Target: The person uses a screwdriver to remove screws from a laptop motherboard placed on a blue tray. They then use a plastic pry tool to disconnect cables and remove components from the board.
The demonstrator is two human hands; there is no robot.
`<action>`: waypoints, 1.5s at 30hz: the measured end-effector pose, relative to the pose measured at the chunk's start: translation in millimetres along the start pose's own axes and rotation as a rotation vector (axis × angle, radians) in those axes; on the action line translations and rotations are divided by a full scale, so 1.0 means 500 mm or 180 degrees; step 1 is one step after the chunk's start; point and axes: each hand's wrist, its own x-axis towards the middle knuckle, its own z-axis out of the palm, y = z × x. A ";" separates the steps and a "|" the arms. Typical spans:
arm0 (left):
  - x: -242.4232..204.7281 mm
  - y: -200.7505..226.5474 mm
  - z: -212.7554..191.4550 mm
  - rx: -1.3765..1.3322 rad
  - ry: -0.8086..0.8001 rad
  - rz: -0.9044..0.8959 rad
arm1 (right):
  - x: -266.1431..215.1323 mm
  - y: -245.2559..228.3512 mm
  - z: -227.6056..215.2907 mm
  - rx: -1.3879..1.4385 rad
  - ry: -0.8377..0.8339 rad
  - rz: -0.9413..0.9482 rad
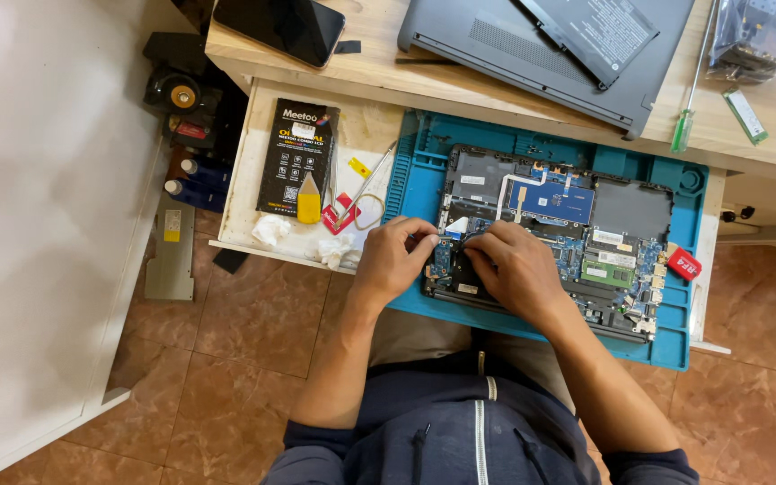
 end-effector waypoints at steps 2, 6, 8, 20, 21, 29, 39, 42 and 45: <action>0.000 -0.006 0.004 -0.0029 0.0006 -0.0014 | 0.003 0.004 0.000 0.0031 -0.0019 -0.0012; -0.001 -0.020 0.011 -0.0085 0.0081 0.0020 | 0.016 0.000 -0.002 0.0083 -0.0134 -0.0037; -0.003 -0.011 0.005 -0.0097 0.0066 0.0052 | 0.021 0.005 0.013 0.0102 -0.0070 -0.0242; 0.000 -0.014 -0.004 -0.0116 0.0087 0.0159 | 0.026 0.011 0.025 0.0240 -0.0123 -0.0708; -0.001 -0.016 -0.004 -0.0093 0.0122 0.0204 | 0.022 0.011 0.023 0.0238 -0.0076 -0.0611; -0.002 -0.049 0.010 -0.0016 0.0230 0.0358 | -0.017 -0.008 -0.032 -0.0109 -0.0259 0.0035; -0.015 -0.055 0.020 0.0394 0.0405 0.1237 | -0.071 -0.073 0.022 -0.0128 0.0322 0.0439; -0.019 -0.056 0.033 0.0593 0.0347 0.1574 | -0.073 -0.083 0.046 -0.0101 0.0598 0.0302; -0.011 -0.057 0.039 0.0567 0.0448 0.1623 | -0.050 -0.116 0.040 0.0139 0.0579 0.0233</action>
